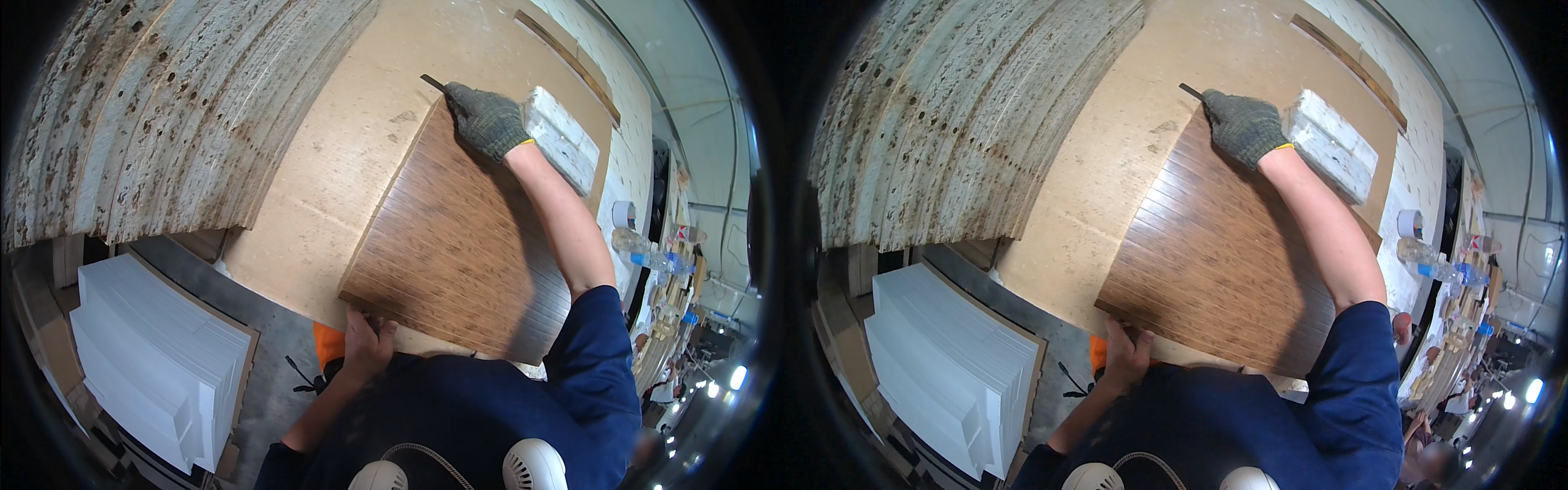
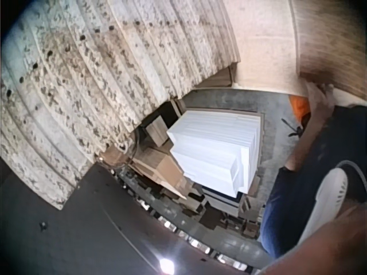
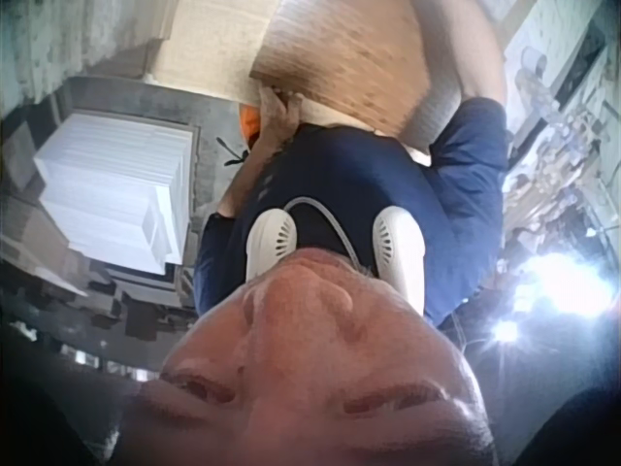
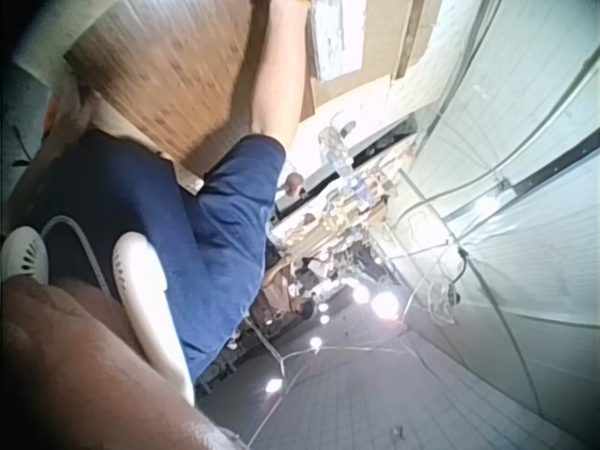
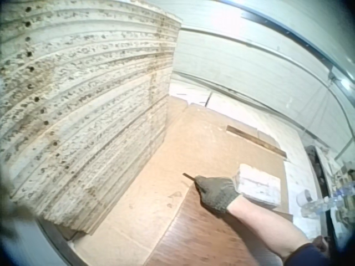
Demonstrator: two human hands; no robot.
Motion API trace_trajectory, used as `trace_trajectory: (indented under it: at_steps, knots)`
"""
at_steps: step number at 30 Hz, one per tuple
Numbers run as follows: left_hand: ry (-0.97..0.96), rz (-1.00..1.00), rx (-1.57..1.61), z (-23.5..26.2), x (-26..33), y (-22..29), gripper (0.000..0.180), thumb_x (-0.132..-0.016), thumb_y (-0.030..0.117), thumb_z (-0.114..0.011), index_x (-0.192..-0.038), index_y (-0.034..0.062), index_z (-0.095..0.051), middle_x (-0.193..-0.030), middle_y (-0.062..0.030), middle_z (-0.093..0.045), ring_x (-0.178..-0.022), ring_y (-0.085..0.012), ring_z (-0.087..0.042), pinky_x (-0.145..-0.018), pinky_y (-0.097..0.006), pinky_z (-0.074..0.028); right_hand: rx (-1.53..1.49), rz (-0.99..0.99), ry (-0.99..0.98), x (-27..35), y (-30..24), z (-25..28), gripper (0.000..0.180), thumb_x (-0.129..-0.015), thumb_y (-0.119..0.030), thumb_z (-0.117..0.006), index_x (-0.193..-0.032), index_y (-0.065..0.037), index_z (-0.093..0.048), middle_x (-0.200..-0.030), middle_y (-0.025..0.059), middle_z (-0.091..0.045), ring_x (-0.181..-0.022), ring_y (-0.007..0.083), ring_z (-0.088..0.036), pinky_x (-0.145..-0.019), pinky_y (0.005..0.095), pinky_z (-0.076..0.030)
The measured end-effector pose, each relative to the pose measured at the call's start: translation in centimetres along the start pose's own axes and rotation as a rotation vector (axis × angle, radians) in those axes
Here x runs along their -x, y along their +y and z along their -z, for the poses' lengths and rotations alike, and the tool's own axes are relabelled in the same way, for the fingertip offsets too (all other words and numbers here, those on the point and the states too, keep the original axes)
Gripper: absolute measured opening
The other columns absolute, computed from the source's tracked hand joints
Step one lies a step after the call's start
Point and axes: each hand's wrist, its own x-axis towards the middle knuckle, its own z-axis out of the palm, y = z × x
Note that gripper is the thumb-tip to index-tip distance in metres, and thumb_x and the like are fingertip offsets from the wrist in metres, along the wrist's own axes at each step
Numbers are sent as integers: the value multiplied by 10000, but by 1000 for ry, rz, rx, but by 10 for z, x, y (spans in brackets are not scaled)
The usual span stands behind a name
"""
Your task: The person uses a small blade to scrape the edges and corners of a rectangular wooden panel, then wipes the surface with a gloved hand.
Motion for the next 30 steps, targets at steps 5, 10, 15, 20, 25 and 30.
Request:
trace_trajectory:
  at_steps: [5,10,15,20,25,30]
  knots:
    - [10,-35,27,0,-3,2,553,-855,130,-637,-1211,-78,-268,-953,-111,-475,-769,-165,-501,-706,-289,-455,-62,82,174,4,10,-15,232,-839,-161,-468,-1039,-104,-571,-847,182,-648,-803,375,-622,-690,476,-470]
    - [15,-43,55,-2,-2,-3,552,-854,124,-635,-1213,-77,-266,-976,-120,-475,-790,-169,-506,-724,-290,-455,-36,44,101,2,4,-7,243,-845,-166,-479,-1059,-102,-575,-879,181,-650,-839,376,-623,-719,466,-479]
    - [-2,-3,42,-1,-2,1,548,-850,117,-631,-1215,-74,-270,-1000,-135,-479,-807,-184,-510,-744,-298,-455,58,66,-229,8,-27,22,183,-870,-153,-480,-986,-52,-580,-818,197,-640,-790,356,-642,-690,442,-510]
    - [-9,22,64,0,-5,3,535,-835,91,-626,-1210,-68,-279,-1018,-149,-486,-819,-203,-521,-756,-324,-454,-369,507,297,89,-64,-74,208,-959,-201,-443,-995,-71,-601,-655,90,-610,-636,224,-650,-591,342,-556]
    - [33,149,290,-8,3,-1,536,-825,73,-610,-1228,-67,-285,-994,-165,-509,-917,-259,-551,-848,-337,-445,52,655,-403,96,-99,8,359,-992,-263,-362,-1250,-44,-481,-978,122,-639,-836,224,-661,-682,334,-556]
    - [-41,-345,-412,9,-5,1,430,-817,118,-624,-1147,-56,-411,-992,-188,-544,-943,-305,-554,-883,-405,-438,-204,807,-249,141,-135,-10,374,-978,-245,-377,-1272,-31,-461,-1062,128,-633,-900,223,-651,-729,327,-551]
